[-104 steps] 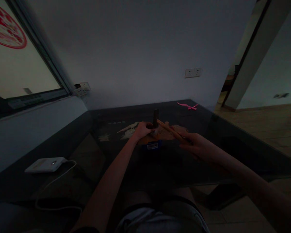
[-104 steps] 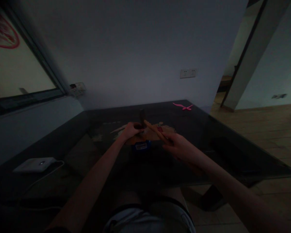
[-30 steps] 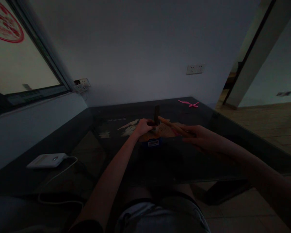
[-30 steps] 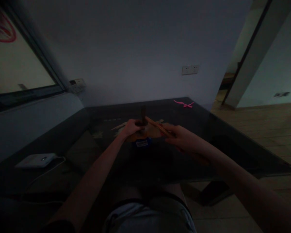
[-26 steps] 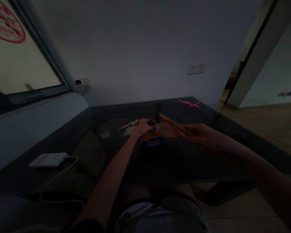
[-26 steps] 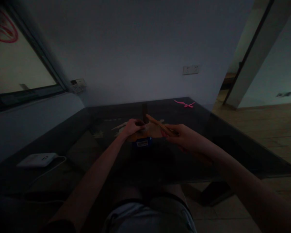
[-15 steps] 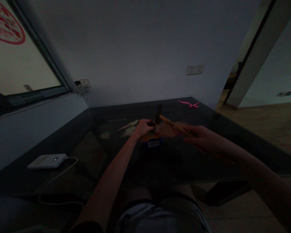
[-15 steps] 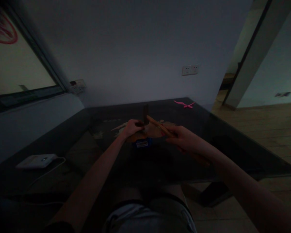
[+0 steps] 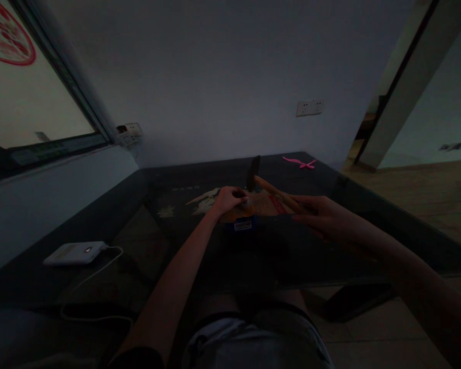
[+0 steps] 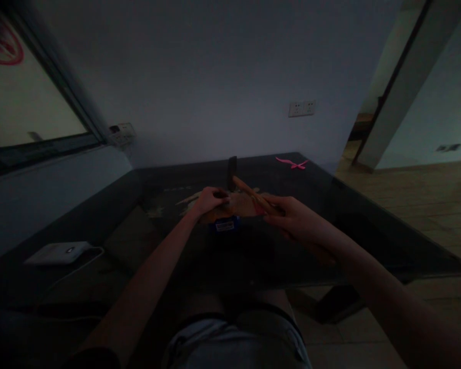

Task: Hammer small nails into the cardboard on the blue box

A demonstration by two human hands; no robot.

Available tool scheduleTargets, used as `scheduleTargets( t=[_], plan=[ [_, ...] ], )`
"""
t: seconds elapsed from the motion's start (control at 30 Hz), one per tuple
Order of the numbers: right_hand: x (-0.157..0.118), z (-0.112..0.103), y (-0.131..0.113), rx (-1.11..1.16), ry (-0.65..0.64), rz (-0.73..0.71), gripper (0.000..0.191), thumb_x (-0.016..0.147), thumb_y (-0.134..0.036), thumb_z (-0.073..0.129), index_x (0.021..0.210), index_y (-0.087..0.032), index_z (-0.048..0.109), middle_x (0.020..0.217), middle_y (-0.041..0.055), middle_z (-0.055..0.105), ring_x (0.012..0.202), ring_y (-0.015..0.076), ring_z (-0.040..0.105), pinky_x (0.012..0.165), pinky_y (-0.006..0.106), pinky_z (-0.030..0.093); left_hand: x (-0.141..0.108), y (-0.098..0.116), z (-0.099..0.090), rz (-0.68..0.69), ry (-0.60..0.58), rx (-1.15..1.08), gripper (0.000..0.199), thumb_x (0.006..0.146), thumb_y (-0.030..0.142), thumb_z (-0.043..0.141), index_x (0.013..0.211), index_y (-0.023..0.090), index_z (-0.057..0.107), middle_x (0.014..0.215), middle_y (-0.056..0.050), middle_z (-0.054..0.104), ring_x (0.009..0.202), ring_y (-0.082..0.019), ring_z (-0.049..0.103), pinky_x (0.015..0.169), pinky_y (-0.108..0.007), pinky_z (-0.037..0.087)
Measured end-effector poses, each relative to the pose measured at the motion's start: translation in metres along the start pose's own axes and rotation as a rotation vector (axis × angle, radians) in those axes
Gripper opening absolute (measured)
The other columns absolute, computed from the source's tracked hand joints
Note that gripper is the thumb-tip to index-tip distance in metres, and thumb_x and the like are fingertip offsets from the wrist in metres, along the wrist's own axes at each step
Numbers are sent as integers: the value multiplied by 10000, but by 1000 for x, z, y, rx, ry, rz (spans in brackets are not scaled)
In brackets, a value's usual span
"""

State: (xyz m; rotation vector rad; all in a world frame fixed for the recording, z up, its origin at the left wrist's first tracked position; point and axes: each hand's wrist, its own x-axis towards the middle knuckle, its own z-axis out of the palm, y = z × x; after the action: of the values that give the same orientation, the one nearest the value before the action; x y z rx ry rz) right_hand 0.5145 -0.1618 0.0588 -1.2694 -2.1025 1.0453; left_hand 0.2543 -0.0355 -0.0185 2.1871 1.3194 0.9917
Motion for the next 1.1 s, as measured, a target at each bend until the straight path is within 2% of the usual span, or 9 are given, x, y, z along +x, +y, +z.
scheduleTargets(
  t=[0.3, 0.4, 0.53, 0.67, 0.77, 0.87, 0.97, 1.03, 1.1],
  plan=[
    [6, 4, 10, -61, -49, -39, 546, 794, -303, 549, 1319, -179, 462, 587, -46, 519, 390, 85, 461, 349, 186, 365, 0, 1, 1, -44, -17, -15, 229, 693, 261, 651, 870, 124, 700, 864, -53, 711, 771, -178, 641, 700, -261, 477],
    [5, 3, 7, -53, -24, -64, 510, 788, -312, 557, 1279, -186, 501, 636, -29, 557, 408, 87, 471, 359, 192, 374, 0, 0, 1, -37, -3, -7, 212, 698, 277, 648, 838, 126, 702, 840, -55, 710, 749, -171, 635, 703, -263, 478],
    [2, 5, 2, -38, -20, -26, 527, 794, -307, 543, 1299, -176, 470, 593, -49, 508, 386, 81, 447, 344, 190, 367, 1, -1, 2, -39, 1, -9, 199, 699, 280, 645, 815, 128, 699, 816, -46, 710, 731, -162, 631, 695, -258, 478],
    [4, 9, 8, -34, -47, -19, 539, 798, -290, 534, 1317, -167, 456, 537, -66, 467, 372, 85, 452, 334, 186, 363, 1, -2, 4, -48, -22, -35, 219, 681, 257, 651, 854, 127, 690, 830, -34, 708, 773, -175, 637, 701, -266, 480],
    [2, 7, 9, -14, -27, -36, 546, 795, -306, 546, 1321, -192, 453, 578, -49, 519, 378, 86, 458, 339, 193, 374, 4, -4, 4, -55, -58, -112, 222, 674, 266, 667, 837, 114, 674, 841, -58, 705, 794, -181, 644, 714, -272, 488],
    [-2, 2, 5, 18, -3, -31, 517, 779, -330, 562, 1276, -198, 499, 608, -36, 560, 384, 86, 459, 350, 199, 387, 8, -6, -6, -51, -49, -306, 338, 668, 294, 690, 949, 115, 630, 895, -83, 699, 803, -173, 654, 730, -272, 504],
    [-4, -1, 3, 32, 20, -42, 508, 759, -340, 573, 1246, -201, 531, 611, -36, 576, 393, 91, 470, 360, 204, 393, 7, -9, -26, -65, 81, -446, 427, 774, 418, 580, 1087, 130, 555, 991, -115, 675, 814, -160, 659, 732, -277, 517],
    [-2, 0, 2, 31, 11, -49, 492, 761, -343, 568, 1230, -198, 541, 611, -37, 573, 397, 93, 473, 367, 209, 398, 2, -13, -38, -85, 147, -448, 442, 823, 480, 489, 1084, 128, 550, 1010, -126, 665, 834, -158, 657, 744, -281, 518],
    [1, 2, 1, 20, -7, -53, 453, 777, -347, 553, 1201, -187, 552, 605, -41, 551, 398, 89, 468, 365, 204, 393, -6, -19, -42, -93, 156, -386, 428, 804, 476, 521, 1041, 123, 575, 990, -122, 671, 863, -164, 650, 772, -288, 513]
  ],
)
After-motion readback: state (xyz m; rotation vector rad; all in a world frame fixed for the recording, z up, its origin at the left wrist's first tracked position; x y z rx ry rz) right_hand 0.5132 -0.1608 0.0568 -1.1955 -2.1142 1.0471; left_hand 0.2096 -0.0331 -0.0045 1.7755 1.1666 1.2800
